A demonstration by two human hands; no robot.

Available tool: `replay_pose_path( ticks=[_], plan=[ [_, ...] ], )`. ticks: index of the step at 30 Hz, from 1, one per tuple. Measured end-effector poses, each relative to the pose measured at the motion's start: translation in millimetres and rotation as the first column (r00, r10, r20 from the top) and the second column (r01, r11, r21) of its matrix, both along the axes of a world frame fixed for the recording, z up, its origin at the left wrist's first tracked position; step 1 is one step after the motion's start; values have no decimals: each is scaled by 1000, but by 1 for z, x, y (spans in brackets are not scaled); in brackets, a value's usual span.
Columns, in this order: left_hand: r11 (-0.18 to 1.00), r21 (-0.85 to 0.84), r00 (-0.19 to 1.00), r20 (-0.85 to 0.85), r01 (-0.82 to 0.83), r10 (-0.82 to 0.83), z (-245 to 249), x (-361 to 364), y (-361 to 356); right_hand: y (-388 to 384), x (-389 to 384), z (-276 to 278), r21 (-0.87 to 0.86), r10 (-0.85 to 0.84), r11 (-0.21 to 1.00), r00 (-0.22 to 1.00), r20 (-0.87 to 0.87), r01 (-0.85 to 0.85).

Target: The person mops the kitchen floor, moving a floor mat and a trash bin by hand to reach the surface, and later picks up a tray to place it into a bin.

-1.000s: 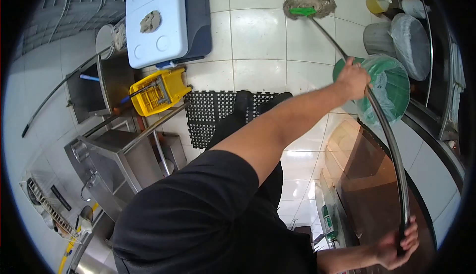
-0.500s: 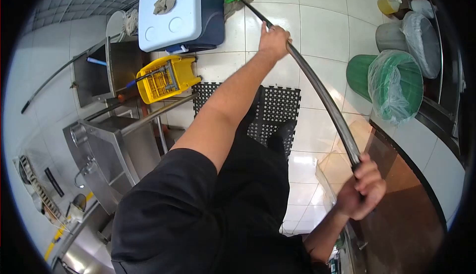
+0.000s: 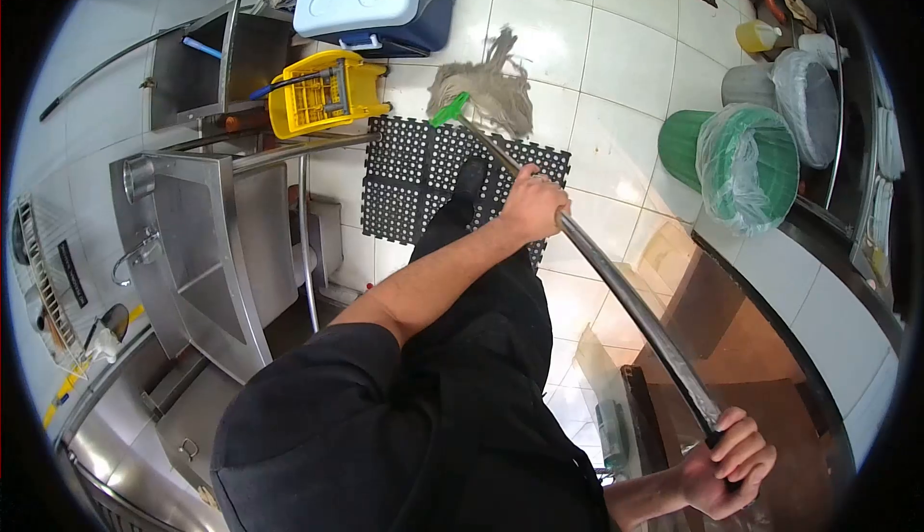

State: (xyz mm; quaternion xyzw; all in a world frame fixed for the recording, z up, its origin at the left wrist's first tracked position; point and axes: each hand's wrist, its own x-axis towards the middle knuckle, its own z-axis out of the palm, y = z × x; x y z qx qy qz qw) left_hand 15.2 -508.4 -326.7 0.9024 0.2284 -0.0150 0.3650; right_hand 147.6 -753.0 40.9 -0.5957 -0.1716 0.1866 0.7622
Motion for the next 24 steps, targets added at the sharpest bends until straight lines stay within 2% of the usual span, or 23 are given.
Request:
replay_pose_path(
  ticks=[1, 4, 5, 7, 8, 11, 13, 14, 16, 17, 19, 21, 23, 24],
  plan=[
    [998, -10, 998, -17, 61, -61, 0, -5, 8, 6, -5, -4, 0, -2, 1000, 1000, -2, 2],
    [995, 98, 999, 8, 31, -32, -19, 5, 31, 26, -3, -19, 95, 22, 995, 999, -35, -19],
    [996, 90, 999, 30, -23, 21, -23, 9, 47, 34, -3, -28, 122, 21, 992, 999, -43, -15],
    [989, 58, 990, 52, -134, 131, -26, 1, 64, 44, -9, -37, 53, -9, 999, 999, -53, 12],
    [986, 11, 979, 117, -168, 166, -24, -7, 68, 54, -14, -34, 48, 1, 999, 999, -45, 1],
    [974, 0, 965, 136, -227, 225, -22, -28, 70, 86, -17, -12, 94, 72, 993, 997, -4, -72],
    [981, -21, 975, 112, -193, 194, -8, -53, 82, 107, -8, -8, 112, 188, 976, 982, 15, -188],
    [986, 41, 980, 120, -164, 158, -14, -67, 90, 125, -12, -15, 63, 118, 991, 991, 59, -122],
    [986, -12, 986, 28, -165, 165, -20, -80, 112, 139, -16, -36, 124, 149, 982, 989, -23, -145],
    [986, 11, 986, 21, -168, 168, -30, -77, 112, 140, -15, -35, 93, 135, 987, 990, -46, -130],
    [990, -12, 989, -20, -143, 143, -30, -62, 106, 133, -5, -32, -16, 39, 999, 995, -94, -40],
    [999, -46, 1000, -8, -30, 29, -19, -43, 90, 116, -1, -16, -45, 18, 999, 997, -80, -21],
    [996, -76, 998, 12, 55, -54, -2, -13, 67, 92, 2, 13, -58, -49, 997, 999, -7, 48],
    [978, -164, 991, -23, 127, -133, 1, 6, 51, 82, 1, 32, -78, -134, 988, 991, 24, 135]
  ],
)
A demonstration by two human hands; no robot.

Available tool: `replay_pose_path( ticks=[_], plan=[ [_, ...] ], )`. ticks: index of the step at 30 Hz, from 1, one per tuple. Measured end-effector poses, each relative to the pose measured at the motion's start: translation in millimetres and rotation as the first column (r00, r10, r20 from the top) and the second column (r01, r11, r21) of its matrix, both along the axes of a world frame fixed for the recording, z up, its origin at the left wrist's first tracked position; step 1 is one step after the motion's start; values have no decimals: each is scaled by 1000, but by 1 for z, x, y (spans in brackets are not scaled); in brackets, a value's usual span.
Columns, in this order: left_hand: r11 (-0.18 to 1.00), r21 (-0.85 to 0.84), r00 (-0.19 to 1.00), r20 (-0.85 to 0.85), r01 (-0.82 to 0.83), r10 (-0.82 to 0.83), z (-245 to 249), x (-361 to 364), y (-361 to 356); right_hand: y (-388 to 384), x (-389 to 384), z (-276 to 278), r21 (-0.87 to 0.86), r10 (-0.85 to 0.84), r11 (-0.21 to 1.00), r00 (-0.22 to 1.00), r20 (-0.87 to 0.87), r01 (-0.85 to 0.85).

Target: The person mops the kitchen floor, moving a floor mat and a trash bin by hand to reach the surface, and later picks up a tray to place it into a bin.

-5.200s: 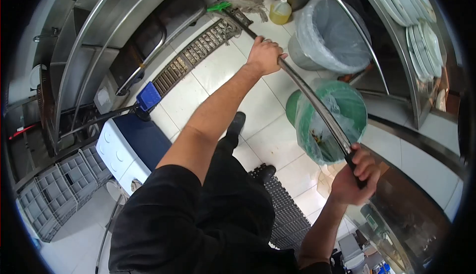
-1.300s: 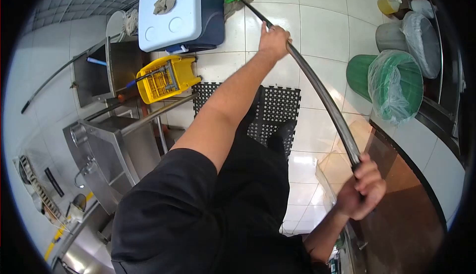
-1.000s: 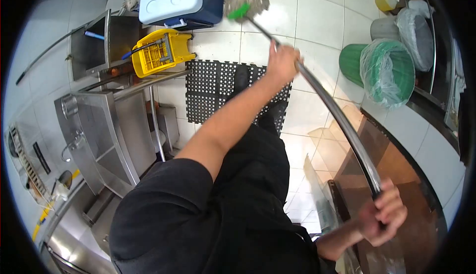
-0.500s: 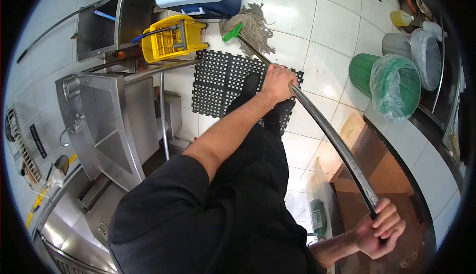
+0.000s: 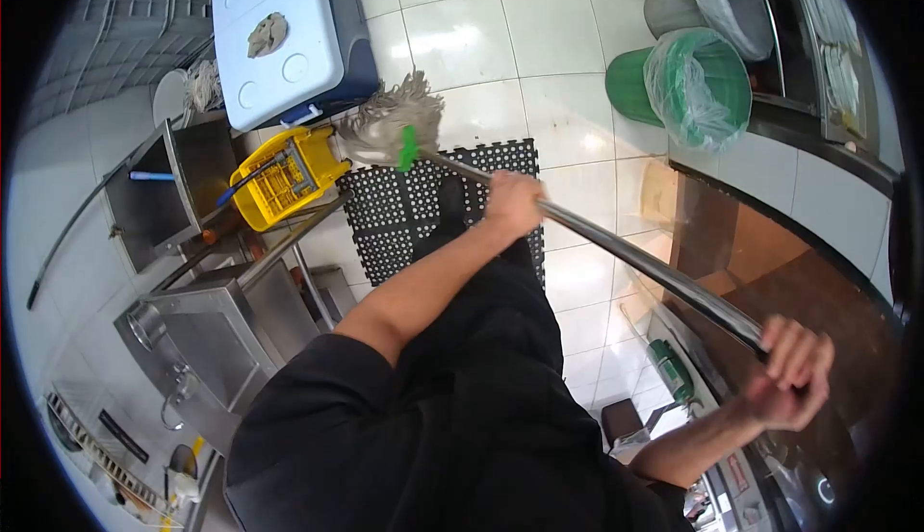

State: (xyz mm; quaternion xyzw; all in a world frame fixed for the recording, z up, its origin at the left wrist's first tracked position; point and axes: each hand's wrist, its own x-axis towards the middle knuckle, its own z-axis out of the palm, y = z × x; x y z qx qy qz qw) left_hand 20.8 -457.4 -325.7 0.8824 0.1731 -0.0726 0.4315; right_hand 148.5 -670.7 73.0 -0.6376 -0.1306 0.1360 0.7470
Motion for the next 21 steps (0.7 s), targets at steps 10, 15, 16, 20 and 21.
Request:
replay_pose_path(
  ticks=[10, 15, 16, 20, 21],
  plan=[
    [906, -229, 930, 185, 356, -318, 46, 191, -136, -73, 2, 97, -55, -128, 987, 950, 285, 150],
    [875, -166, 881, 233, 454, -412, 37, 239, -156, -104, 37, 91, -49, -4, 999, 938, 347, 22],
    [876, -164, 882, 228, 453, -413, 38, 233, -155, -119, 41, 95, -47, -51, 996, 935, 350, 72],
    [859, -133, 867, 151, 494, -476, 46, 205, -142, -170, 57, 100, -156, -288, 922, 895, 339, 355],
    [857, -97, 862, 80, 506, -500, 37, 193, -134, -191, 60, 98, -207, -348, 881, 878, 327, 426]
  ],
)
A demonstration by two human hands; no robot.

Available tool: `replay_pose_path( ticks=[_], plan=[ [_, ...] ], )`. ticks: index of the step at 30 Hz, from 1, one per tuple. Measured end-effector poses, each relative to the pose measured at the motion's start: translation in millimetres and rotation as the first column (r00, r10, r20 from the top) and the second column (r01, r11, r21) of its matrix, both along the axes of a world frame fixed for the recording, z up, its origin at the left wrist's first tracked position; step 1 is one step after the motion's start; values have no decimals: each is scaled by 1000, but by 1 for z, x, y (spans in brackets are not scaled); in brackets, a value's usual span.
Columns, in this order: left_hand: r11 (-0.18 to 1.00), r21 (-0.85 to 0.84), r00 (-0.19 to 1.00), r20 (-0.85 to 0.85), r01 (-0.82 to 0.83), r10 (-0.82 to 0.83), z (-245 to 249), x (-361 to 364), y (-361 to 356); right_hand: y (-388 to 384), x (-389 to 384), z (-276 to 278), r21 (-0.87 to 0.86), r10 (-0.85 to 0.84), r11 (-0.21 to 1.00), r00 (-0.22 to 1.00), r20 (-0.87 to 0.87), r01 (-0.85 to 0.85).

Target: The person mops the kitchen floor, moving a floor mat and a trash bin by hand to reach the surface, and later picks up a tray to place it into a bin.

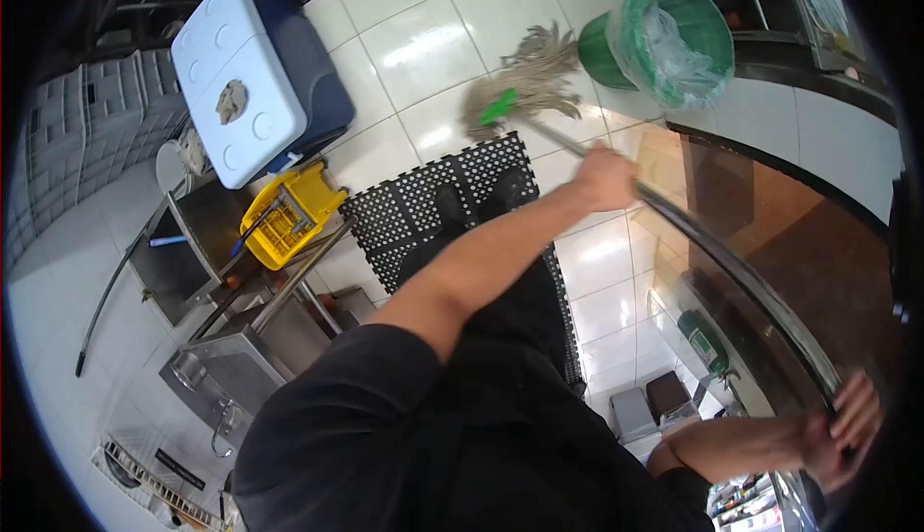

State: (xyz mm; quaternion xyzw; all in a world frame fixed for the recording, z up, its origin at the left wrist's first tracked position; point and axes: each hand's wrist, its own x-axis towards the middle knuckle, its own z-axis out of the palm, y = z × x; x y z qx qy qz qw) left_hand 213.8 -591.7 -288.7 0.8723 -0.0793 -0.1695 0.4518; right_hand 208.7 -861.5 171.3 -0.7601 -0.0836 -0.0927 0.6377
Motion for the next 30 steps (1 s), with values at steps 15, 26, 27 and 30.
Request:
replay_pose_path(
  ticks=[15, 26, 27, 30],
  plan=[
    [949, 236, 977, -86, 211, -196, -49, -67, -38, -25, -20, -123, 513, 5, 859, 1000, -10, 1],
    [881, -185, 900, 80, 435, -428, 2, 74, -206, 17, -18, -33, 19, -494, 841, 752, 436, 541],
    [875, -182, 894, 89, 448, -439, 0, 72, -206, 38, -8, -41, 41, -516, 816, 693, 503, 577],
    [882, -84, 884, 116, 463, -453, -3, 52, -178, 73, -9, -41, 315, -822, 505, 337, 459, 804]
  ],
)
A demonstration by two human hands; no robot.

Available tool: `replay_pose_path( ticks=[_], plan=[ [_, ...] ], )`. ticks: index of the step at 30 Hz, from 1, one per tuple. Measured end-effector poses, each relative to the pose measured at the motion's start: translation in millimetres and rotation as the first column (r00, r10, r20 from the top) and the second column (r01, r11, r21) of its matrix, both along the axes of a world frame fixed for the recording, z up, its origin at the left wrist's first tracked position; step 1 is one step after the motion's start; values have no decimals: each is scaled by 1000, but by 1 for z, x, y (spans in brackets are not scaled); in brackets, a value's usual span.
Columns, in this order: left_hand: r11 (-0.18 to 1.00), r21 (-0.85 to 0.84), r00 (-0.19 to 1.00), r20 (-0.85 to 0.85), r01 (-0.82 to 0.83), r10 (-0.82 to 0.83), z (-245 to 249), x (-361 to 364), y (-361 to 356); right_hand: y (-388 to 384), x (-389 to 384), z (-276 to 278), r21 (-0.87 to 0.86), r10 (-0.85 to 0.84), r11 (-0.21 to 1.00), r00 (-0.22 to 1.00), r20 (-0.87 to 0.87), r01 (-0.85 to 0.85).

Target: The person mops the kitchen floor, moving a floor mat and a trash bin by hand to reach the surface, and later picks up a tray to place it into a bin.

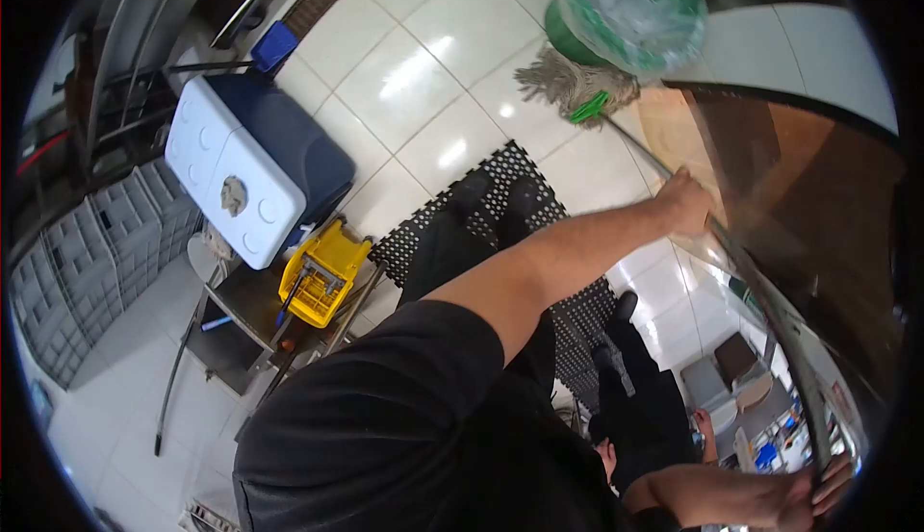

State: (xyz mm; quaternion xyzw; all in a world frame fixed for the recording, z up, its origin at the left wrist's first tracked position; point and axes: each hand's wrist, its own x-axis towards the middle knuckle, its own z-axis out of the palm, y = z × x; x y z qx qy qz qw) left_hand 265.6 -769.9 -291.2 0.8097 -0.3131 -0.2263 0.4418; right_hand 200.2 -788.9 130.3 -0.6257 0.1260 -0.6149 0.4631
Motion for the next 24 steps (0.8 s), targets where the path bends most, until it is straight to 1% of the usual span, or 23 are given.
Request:
replay_pose_path(
  ticks=[1, 2, 3, 4, 5, 6, 7, 8, 9, 10, 11, 12, 13, 14, 15, 16, 18, 20, 22, 24],
  plan=[
    [999, 37, 1000, 4, 24, -24, -3, -10, 20, -27, -30, 8, 40, 237, 971, 965, -116, -234],
    [997, 69, 999, -33, 20, -18, -3, -21, 46, -34, -42, 5, 55, 212, 977, 972, -100, -207],
    [995, 98, 998, -66, 21, -14, -4, -30, 75, -17, -37, -7, 76, 35, 997, 999, -27, -32],
    [991, 131, 1000, 3, -17, 17, -7, -36, 108, 0, -32, -20, 113, -148, 983, 988, 45, 142],
    [978, 206, 1000, -2, 13, -12, -13, -35, 142, 0, -46, -29, 148, 351, 928, 936, -39, -342],
    [975, 215, 999, 3, -48, 49, -19, -34, 178, -3, -60, -38, 214, 760, 647, 643, -95, -732],
    [967, 219, 991, 43, -130, 124, -31, -32, 213, -9, -61, -53, 270, 905, 426, 406, -126, -864],
    [935, 296, 981, 68, -193, 181, -41, -28, 246, 6, -66, -64, 391, 672, 704, 735, -94, -593],
    [924, 294, 969, 91, -247, 230, -64, -24, 281, 22, -61, -96, 381, 714, 656, 700, -31, -652],
    [880, 316, 933, 169, -355, 316, -91, -19, 315, 38, -57, -129, 368, 753, 603, 657, 32, -708],
    [842, 243, 868, 263, -482, 421, -100, -16, 356, 85, -40, -159, 392, 773, 557, 629, 78, -732],
    [785, 256, 821, 270, -564, 502, -139, -11, 397, 109, -36, -192, 365, 814, 543, 581, -10, -756],
    [757, 290, 811, 225, -585, 540, -143, -5, 439, 131, -37, -227, 406, 848, 488, 529, -14, -772],
    [639, 503, 805, 247, -582, 539, -161, -2, 475, 159, -34, -257, 457, 894, 368, 443, 64, -809],
    [592, 565, 791, 200, -575, 579, -157, -8, 504, 183, -33, -273, 500, 921, 315, 387, 44, -807],
    [570, 606, 805, 220, -555, 550, -146, -19, 518, 199, -36, -273, 582, 933, 262, 356, 51, -770],
    [563, 494, 746, 375, -663, 550, -152, -50, 528, 203, -42, -262, 565, 949, 232, 312, 49, -792],
    [630, 501, 801, 288, -593, 525, -150, -72, 513, 188, -53, -230, 586, 933, 289, 361, 7, -757],
    [694, 380, 791, 333, -611, 513, -125, -96, 469, 157, -58, -184, 559, 943, 303, 327, -59, -772],
    [738, 246, 774, 293, -628, 561, -88, -116, 419, 132, -62, -133, 545, 927, 366, 349, -138, -755]
  ],
)
